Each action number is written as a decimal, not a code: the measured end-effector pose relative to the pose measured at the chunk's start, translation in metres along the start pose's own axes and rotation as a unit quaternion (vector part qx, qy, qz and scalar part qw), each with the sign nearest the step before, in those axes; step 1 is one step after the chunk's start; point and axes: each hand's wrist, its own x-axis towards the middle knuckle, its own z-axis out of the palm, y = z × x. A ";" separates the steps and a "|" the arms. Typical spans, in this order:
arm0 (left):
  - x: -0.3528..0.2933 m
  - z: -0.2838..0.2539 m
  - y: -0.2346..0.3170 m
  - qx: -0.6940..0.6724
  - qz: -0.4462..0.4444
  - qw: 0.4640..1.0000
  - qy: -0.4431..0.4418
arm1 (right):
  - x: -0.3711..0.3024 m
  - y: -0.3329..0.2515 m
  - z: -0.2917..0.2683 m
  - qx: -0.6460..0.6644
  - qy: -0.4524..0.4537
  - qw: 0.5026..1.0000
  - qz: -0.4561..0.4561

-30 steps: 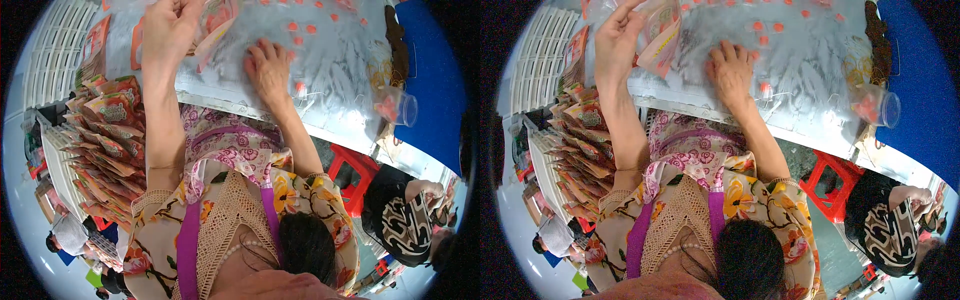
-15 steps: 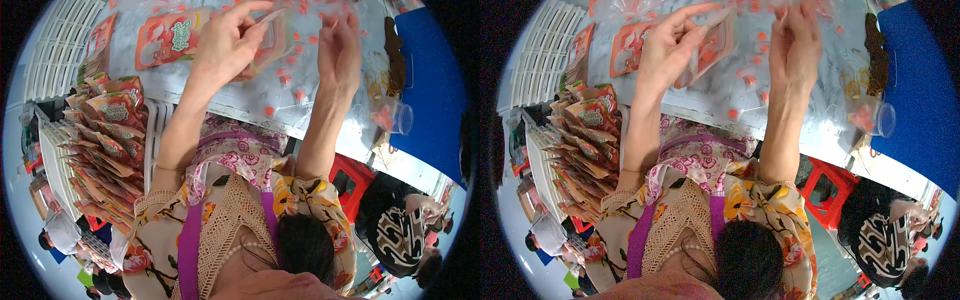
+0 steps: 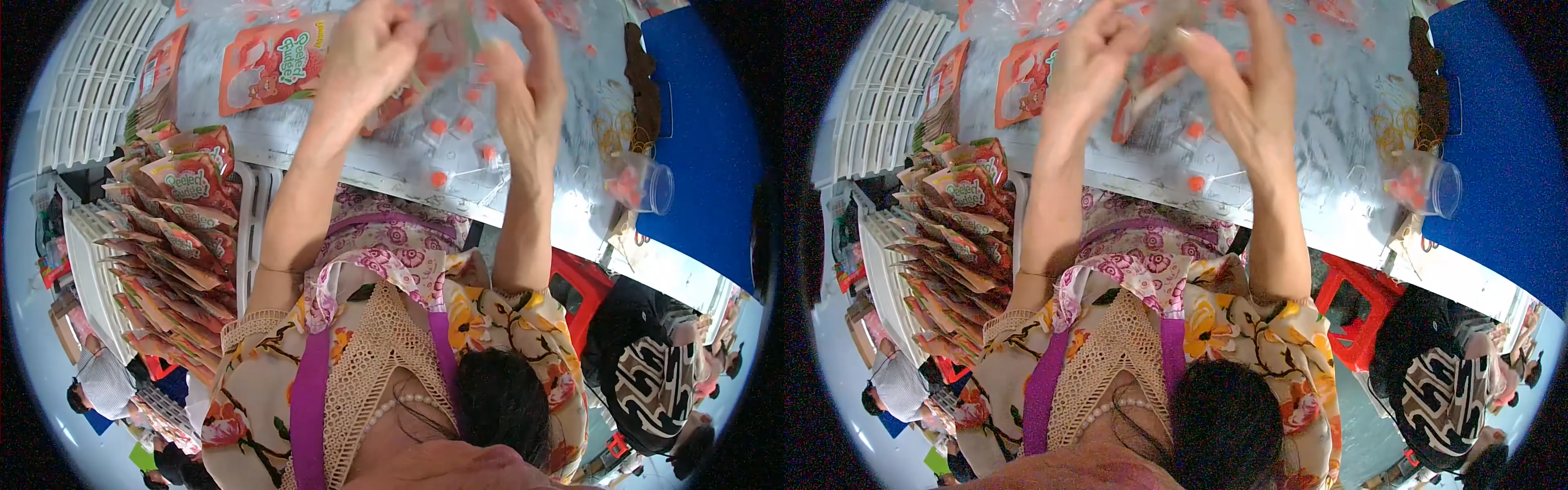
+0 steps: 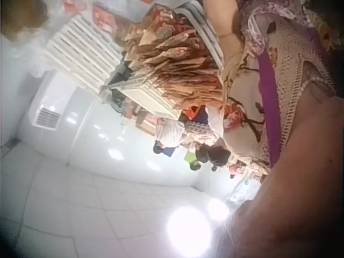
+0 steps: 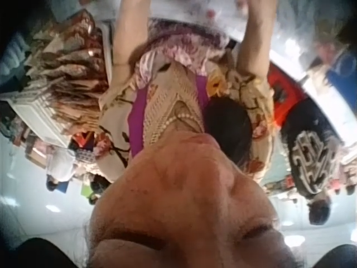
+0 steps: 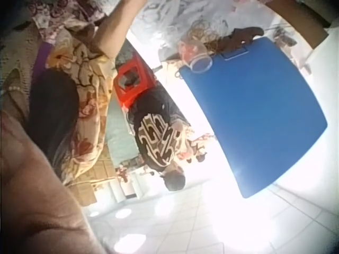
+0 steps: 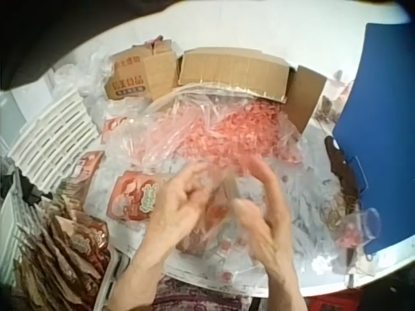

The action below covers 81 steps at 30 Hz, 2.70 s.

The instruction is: Counting and packing small individual candies into plastic product pouches at a workbench.

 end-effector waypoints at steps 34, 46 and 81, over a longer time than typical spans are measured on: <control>0.008 -0.031 -0.062 0.022 0.087 0.995 0.035 | -0.009 0.157 -0.082 -0.442 -0.149 0.870 -0.158; 0.006 -0.011 -0.057 0.109 0.073 0.991 0.029 | 0.043 0.029 0.010 0.162 0.212 0.961 0.069; -0.007 -0.028 0.019 -0.008 0.041 0.996 0.083 | 0.045 0.185 -0.061 -0.458 -0.081 0.856 -0.227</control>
